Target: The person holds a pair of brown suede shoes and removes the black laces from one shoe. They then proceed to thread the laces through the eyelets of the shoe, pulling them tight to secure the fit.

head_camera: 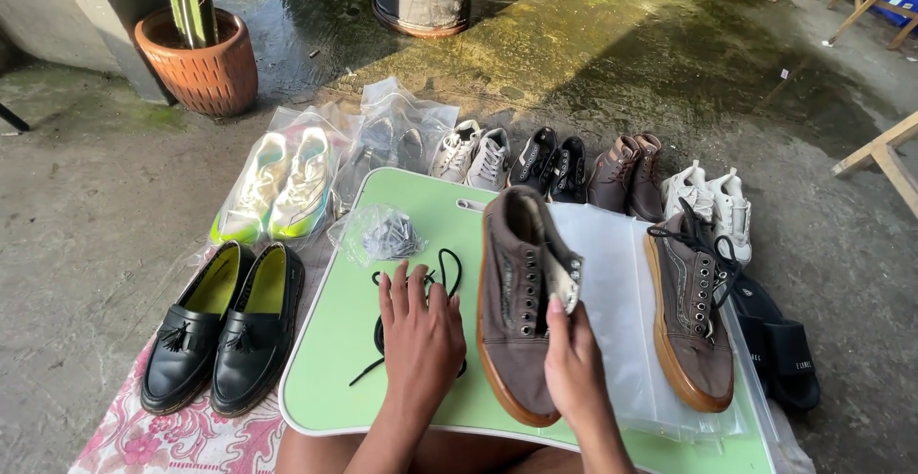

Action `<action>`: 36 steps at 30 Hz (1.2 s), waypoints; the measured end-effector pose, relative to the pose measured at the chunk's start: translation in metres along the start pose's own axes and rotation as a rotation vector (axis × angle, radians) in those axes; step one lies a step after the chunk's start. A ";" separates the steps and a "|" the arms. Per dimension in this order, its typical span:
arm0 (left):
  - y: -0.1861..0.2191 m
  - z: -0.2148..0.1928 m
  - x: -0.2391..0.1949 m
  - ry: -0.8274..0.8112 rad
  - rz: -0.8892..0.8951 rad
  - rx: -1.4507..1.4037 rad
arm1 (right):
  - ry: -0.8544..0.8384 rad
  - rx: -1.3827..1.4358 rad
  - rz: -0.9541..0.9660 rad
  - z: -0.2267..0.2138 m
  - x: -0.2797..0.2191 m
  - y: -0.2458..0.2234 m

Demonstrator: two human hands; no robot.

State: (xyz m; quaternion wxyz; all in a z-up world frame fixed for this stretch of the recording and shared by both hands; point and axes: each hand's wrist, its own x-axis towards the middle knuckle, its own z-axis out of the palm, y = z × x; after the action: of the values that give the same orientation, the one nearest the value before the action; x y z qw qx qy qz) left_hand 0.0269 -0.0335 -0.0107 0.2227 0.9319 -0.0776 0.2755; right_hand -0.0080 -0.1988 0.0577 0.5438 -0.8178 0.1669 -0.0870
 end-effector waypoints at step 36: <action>0.013 -0.012 0.025 -0.080 -0.038 -0.906 | -0.132 -0.857 -0.797 0.056 0.063 0.001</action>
State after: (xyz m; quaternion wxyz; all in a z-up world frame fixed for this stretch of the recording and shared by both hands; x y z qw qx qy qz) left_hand 0.0386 -0.0405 0.0165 0.6100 0.7516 -0.1815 0.1735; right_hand 0.0682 -0.1737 0.0325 0.0992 -0.9680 -0.1673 -0.1584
